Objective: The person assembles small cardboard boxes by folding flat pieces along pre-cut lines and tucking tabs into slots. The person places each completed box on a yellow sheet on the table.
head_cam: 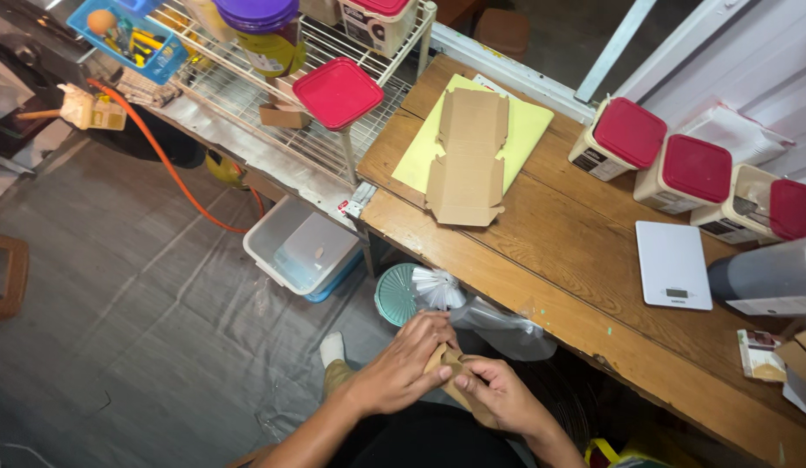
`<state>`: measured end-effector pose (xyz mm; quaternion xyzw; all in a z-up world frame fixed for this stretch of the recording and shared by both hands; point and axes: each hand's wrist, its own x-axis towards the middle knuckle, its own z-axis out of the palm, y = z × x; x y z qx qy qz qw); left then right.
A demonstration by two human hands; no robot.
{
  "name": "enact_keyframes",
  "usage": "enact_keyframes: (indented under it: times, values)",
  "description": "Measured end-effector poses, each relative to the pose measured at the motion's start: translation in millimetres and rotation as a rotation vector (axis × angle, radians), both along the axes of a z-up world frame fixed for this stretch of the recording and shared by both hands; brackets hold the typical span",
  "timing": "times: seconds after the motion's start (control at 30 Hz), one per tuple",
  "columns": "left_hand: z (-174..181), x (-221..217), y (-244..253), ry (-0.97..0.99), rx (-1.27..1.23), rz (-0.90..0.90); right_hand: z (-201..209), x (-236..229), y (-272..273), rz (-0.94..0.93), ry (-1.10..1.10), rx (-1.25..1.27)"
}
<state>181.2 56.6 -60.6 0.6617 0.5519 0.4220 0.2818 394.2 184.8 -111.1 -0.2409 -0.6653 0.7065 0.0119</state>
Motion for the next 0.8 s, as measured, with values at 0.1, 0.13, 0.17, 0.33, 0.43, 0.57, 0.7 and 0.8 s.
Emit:
enact_keyframes:
  times: [0.1, 0.13, 0.17, 0.33, 0.43, 0.57, 0.7, 0.8]
  values:
    - [5, -6, 1, -0.004, 0.073, 0.014, 11, -7, -2, 0.011, 0.04, 0.028]
    - [6, -7, 1, -0.005, 0.105, -0.001, 16, -10, -3, 0.024, 0.075, 0.022]
    - [8, -10, -1, -0.002, 0.136, -0.014, 20, -14, -5, 0.04, 0.112, 0.015]
    - [11, -14, -3, -0.044, 0.191, 0.048, 40, -28, -7, 0.085, 0.136, 0.135]
    - [8, -11, -3, -0.077, 0.199, 0.06, 41, -28, -8, 0.057, 0.056, 0.136]
    - [9, -11, -6, -0.015, 0.186, 0.066, 32, -26, -5, 0.038, 0.179, 0.036]
    - [7, -11, -10, 0.078, 0.007, 0.001, 16, -9, 1, -0.002, 0.057, -0.069]
    - [5, -9, -6, 0.081, -0.041, -0.122, 8, 5, 8, 0.051, 0.132, -0.027]
